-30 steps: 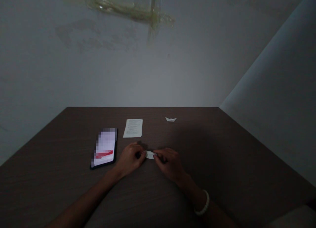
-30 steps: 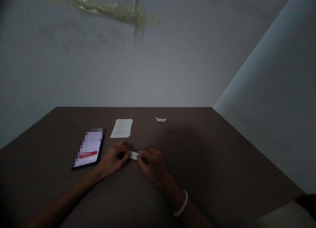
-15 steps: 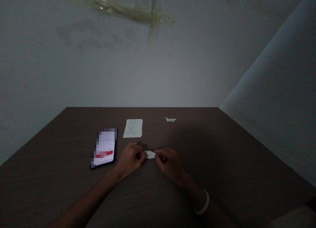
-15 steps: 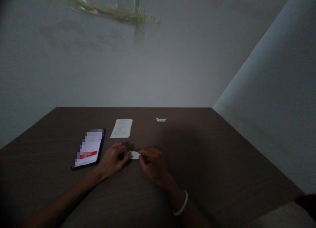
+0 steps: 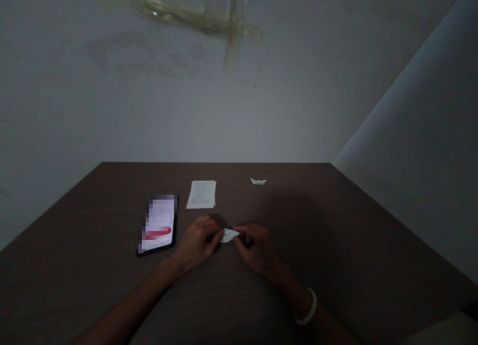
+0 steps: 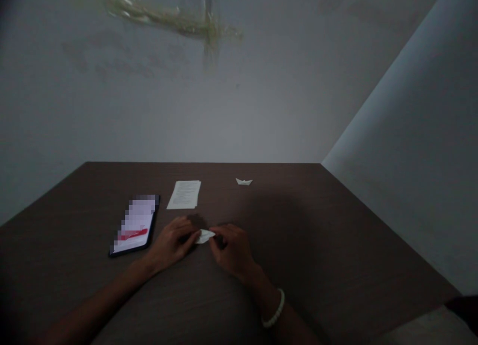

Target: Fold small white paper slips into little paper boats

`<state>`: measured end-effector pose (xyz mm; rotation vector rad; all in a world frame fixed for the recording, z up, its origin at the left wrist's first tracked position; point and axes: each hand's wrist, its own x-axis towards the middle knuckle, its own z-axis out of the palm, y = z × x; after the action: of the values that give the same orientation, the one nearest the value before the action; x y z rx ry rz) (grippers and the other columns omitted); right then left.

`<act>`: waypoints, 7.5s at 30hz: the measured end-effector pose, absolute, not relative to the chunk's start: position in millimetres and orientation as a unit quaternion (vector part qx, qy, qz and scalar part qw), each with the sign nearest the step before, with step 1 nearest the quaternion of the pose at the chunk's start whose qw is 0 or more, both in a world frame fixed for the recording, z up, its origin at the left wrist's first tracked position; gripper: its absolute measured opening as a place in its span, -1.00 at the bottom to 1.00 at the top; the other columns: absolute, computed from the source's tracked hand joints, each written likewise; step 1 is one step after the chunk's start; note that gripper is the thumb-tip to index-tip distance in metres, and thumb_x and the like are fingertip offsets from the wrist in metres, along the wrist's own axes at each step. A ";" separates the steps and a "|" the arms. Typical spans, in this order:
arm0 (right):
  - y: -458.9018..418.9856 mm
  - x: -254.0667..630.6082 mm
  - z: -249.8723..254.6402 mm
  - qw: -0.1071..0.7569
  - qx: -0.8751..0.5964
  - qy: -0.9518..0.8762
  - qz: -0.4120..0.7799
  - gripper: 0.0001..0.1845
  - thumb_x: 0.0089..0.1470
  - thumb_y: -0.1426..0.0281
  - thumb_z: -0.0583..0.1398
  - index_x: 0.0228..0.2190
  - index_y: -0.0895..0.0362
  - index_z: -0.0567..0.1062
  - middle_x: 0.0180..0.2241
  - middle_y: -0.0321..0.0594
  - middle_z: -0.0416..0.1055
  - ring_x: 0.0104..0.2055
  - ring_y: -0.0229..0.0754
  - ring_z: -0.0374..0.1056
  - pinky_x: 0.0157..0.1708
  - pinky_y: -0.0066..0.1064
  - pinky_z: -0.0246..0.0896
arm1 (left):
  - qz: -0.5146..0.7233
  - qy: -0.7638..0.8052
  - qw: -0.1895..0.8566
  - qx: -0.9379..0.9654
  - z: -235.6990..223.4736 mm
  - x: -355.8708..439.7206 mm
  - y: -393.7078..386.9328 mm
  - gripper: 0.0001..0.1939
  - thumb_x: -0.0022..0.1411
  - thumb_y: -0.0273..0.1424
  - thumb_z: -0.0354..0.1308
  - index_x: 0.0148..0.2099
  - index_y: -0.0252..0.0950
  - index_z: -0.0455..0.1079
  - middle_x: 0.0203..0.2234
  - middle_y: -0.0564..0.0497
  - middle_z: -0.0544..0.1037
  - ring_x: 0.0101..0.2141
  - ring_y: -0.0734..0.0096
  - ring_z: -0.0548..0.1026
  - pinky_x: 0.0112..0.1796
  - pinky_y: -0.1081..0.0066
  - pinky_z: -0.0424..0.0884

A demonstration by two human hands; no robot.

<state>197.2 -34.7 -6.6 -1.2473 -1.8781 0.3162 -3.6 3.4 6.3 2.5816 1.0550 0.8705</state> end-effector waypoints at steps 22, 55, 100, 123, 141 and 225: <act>-33.3 196.5 -5.1 0.403 -0.507 -0.748 0.146 -0.86 0.04 0.46 0.21 -0.33 0.08 0.56 -0.46 -0.26 0.49 -0.46 -0.24 0.33 -0.38 -0.42 0.23 | 0.294 0.325 0.006 0.899 -0.3 -3.8 -0.1 -0.72 0.34 -0.41 -0.04 -0.37 -0.32 0.42 -0.51 -0.04 0.44 -0.41 0.34 0.35 -0.34 0.32 0.26; -30.1 198.0 -7.3 0.398 -0.506 -0.762 0.074 -0.86 0.09 0.54 0.19 -0.44 0.10 0.49 -0.32 -0.22 0.45 -0.23 -0.16 0.32 -0.15 -0.30 0.25 | 0.320 0.290 -0.070 0.899 -4.0 -0.6 -2.8 -0.80 0.32 -0.46 0.01 -0.34 -0.33 0.41 -0.52 0.00 0.42 -0.43 0.35 0.31 -0.37 0.33 0.22; -29.4 193.8 -6.8 0.433 -0.479 -0.754 0.121 -0.88 0.02 0.52 0.24 -0.50 0.08 0.49 -0.35 -0.26 0.45 -0.26 -0.21 0.34 -0.16 -0.32 0.23 | 0.358 0.371 0.113 0.849 1.6 11.3 -8.4 -0.70 0.29 -0.38 0.02 -0.48 -0.30 0.40 -0.60 0.03 0.45 -0.52 0.41 0.38 -0.41 0.40 0.28; -29.9 194.6 -7.9 0.428 -0.488 -0.754 0.104 -0.86 -0.02 0.49 0.27 -0.56 0.09 0.46 -0.38 -0.25 0.46 -0.29 -0.19 0.32 -0.23 -0.32 0.24 | 0.328 0.389 0.123 0.852 0.9 12.3 -10.5 -0.64 0.31 -0.38 -0.04 -0.55 -0.29 0.29 -0.66 0.06 0.36 -0.55 0.42 0.33 -0.43 0.41 0.23; -29.7 195.4 -8.8 0.406 -0.450 -0.785 0.131 -0.85 -0.07 0.56 0.25 -0.56 0.10 0.44 -0.27 -0.24 0.45 -0.20 -0.19 0.36 -0.14 -0.31 0.23 | 0.358 0.389 0.154 0.835 -1.3 10.9 -9.3 -0.76 0.29 -0.34 0.04 -0.04 -0.29 0.39 -0.44 0.01 0.50 -0.42 0.38 0.44 -0.35 0.39 0.35; -27.9 211.5 -9.3 0.280 -0.410 -0.866 0.065 -0.78 0.17 0.57 0.12 -0.24 0.09 0.52 -0.29 -0.22 0.47 -0.25 -0.20 0.33 -0.19 -0.38 0.26 | 0.303 0.423 0.146 0.841 -0.9 12.4 -4.9 -0.83 0.09 -0.50 0.15 -0.27 -0.23 0.53 -0.17 -0.09 0.41 -0.10 0.10 0.34 -0.09 0.10 0.32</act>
<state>211.5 -27.9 -9.3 -1.0991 -2.3206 0.1756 12.4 -4.9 -0.9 2.4227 1.2181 0.8710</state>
